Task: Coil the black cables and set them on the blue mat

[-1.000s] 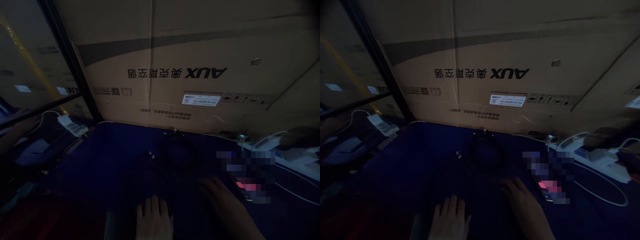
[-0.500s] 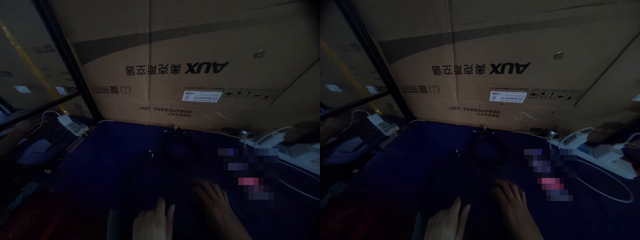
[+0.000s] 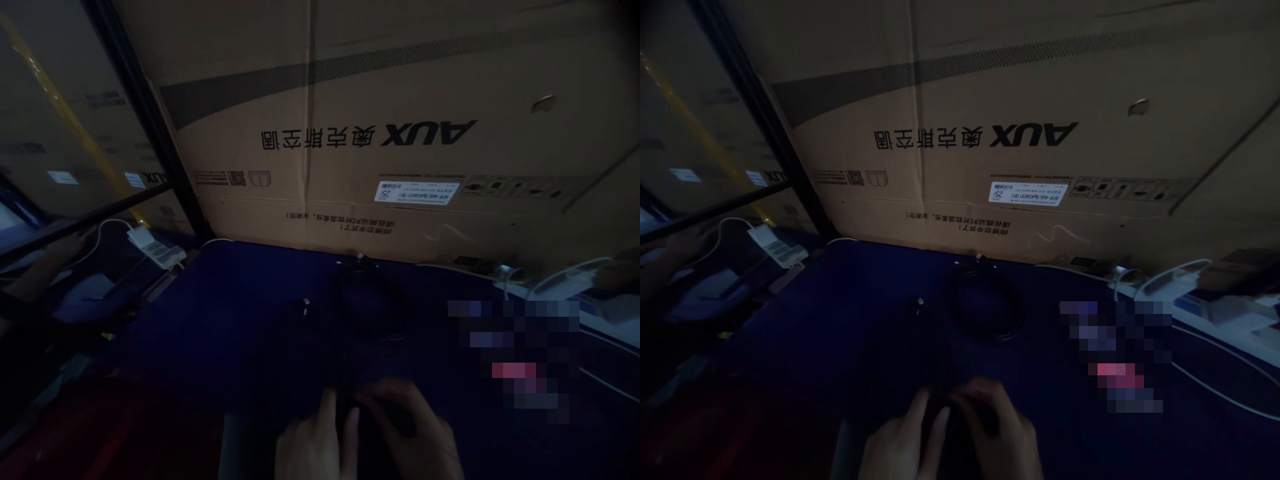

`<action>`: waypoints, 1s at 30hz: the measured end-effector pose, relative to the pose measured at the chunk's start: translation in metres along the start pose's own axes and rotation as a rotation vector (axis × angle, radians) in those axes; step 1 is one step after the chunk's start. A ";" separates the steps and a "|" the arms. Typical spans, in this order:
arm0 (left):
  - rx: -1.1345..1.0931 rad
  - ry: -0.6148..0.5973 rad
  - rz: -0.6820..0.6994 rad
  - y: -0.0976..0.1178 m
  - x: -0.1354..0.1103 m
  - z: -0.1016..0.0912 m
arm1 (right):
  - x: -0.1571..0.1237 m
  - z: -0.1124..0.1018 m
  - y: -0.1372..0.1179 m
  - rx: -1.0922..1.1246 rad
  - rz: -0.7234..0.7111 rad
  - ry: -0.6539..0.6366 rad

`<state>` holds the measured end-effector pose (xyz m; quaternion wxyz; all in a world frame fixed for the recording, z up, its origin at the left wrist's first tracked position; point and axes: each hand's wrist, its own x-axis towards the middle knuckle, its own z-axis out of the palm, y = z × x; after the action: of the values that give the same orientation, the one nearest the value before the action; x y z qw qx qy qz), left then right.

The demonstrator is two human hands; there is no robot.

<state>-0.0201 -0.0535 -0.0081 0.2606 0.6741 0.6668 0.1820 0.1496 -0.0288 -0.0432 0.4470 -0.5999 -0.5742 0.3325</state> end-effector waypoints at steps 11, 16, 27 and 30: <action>-0.245 -0.191 -0.089 0.002 0.007 -0.018 | 0.015 0.001 -0.023 0.033 0.109 -0.219; -0.356 -0.154 -0.110 0.001 0.010 -0.021 | 0.016 0.003 -0.028 0.035 0.116 -0.270; -0.522 0.054 0.080 -0.004 0.015 -0.008 | 0.015 0.004 -0.020 0.074 0.096 -0.124; -0.597 -0.015 -0.034 -0.010 0.015 -0.011 | 0.015 0.002 -0.021 0.071 0.090 -0.061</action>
<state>-0.0341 -0.0379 -0.0067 0.4551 0.5577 0.5931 0.3607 0.1413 -0.0145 -0.0230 0.4350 -0.5982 -0.5480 0.3907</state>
